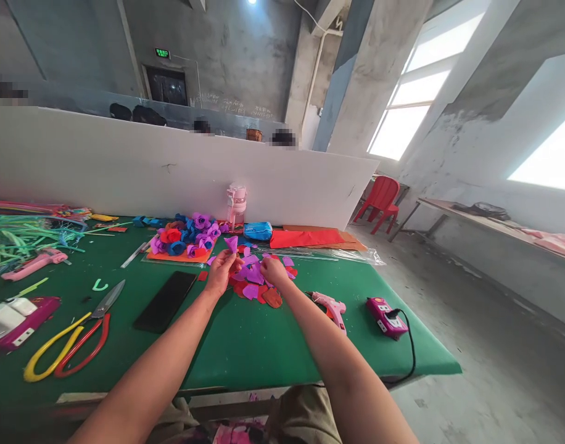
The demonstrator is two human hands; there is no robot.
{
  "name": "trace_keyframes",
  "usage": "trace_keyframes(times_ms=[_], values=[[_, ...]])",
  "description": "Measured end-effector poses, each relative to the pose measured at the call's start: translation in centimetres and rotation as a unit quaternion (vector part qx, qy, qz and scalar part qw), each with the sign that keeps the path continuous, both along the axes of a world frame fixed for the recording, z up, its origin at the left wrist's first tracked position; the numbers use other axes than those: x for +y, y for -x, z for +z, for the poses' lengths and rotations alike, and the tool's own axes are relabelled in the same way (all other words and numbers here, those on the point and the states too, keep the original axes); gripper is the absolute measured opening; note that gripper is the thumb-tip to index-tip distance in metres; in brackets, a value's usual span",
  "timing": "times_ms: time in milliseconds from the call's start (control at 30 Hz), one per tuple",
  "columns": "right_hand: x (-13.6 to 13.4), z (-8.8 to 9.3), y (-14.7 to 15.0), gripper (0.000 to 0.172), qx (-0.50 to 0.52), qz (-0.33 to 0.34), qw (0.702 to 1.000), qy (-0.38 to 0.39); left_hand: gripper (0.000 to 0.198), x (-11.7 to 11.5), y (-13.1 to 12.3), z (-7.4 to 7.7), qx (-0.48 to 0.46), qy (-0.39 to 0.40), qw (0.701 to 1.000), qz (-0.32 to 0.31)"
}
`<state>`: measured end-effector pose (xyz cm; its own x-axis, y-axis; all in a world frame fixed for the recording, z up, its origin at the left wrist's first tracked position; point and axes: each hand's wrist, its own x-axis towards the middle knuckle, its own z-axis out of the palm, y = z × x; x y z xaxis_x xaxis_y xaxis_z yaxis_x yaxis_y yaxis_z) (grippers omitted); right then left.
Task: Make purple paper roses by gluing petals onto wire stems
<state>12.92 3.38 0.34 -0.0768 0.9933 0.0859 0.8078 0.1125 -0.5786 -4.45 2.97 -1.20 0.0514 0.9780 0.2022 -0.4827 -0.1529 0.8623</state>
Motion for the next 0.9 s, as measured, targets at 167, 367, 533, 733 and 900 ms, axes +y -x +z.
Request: trace_keyframes(times_ms=[167, 367, 533, 733, 900], values=[[-1.5, 0.6, -0.5, 0.029, 0.210, 0.020, 0.977, 0.017, 0.038, -0.2, -0.1, 0.6, 0.002, 0.033, 0.998, -0.046], [-5.4, -0.1, 0.0, 0.038, 0.422, 0.052, 0.901, 0.085, 0.042, -1.5, -0.7, 1.7, 0.092, 0.075, 0.984, -0.133], [-7.0, -0.4, -0.1, 0.037, 0.534, 0.037, 0.828, 0.169, 0.040, -2.4, -1.1, 2.1, 0.160, 0.099, 0.958, -0.214], [-8.9, -0.7, -0.4, 0.040, 0.533, -0.011, 0.830, 0.164, 0.036, -2.4, -1.4, 1.6, 0.228, 0.091, 0.944, -0.223], [-9.9, -1.6, 0.1, 0.030, 0.477, -0.033, 0.870, 0.123, 0.033, -2.9, -1.9, 1.4, 0.265, 0.070, 0.928, -0.253]])
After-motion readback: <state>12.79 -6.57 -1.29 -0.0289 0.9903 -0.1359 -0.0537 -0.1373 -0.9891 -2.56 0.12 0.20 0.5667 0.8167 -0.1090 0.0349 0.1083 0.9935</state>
